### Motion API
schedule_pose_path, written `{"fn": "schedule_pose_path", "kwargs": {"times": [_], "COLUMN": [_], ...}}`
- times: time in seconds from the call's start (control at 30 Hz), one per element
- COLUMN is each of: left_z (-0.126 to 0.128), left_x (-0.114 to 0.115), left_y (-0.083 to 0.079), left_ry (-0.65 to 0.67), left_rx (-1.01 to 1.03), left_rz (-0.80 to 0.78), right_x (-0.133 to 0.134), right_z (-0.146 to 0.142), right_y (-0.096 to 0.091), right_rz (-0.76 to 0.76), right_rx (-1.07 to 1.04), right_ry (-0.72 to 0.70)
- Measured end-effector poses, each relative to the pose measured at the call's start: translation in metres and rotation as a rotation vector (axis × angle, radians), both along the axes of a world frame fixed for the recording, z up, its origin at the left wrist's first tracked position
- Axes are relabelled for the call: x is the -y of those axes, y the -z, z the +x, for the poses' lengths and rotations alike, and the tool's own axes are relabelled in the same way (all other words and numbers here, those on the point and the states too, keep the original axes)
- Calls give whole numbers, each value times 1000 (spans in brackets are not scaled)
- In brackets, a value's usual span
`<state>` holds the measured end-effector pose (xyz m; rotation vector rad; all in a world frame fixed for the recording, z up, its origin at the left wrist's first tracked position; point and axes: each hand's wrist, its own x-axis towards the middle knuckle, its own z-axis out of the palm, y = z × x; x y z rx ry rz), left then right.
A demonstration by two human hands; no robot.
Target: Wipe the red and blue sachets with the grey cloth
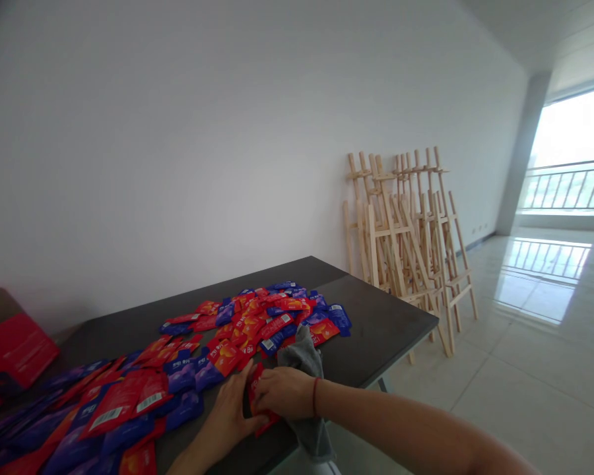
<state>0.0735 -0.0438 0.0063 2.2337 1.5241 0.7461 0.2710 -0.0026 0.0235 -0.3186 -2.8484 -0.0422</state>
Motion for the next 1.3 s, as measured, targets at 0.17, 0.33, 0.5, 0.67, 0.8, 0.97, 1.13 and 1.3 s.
{"fn": "schedule_pose_path", "kwargs": {"times": [0.17, 0.33, 0.5, 0.67, 0.8, 0.97, 1.13, 1.3], "left_z": [2, 3, 5, 6, 5, 2, 2, 3], "left_x": [-1, -1, 1, 2, 1, -1, 0, 1], "left_y": [3, 1, -4, -8, -6, 1, 0, -3], "left_ry": [-2, -7, -28, -42, -29, -4, 3, -13], "left_rx": [-14, 2, -16, -29, -4, 25, -2, -15], "left_rz": [21, -18, -26, -39, -40, 1, -28, -45], "right_x": [12, -3, -28, -29, -17, 2, 4, -19], "right_z": [31, 15, -21, -23, -18, 2, 26, 11], "right_y": [9, 6, 5, 5, 2, 6, 10, 9], "right_rz": [-115, -7, 109, 120, 95, 31, -29, 31], "right_rx": [-56, -36, 24, 18, 33, 17, -48, -44], "right_ry": [-82, 80, 194, 205, 95, -60, -35, 216]}}
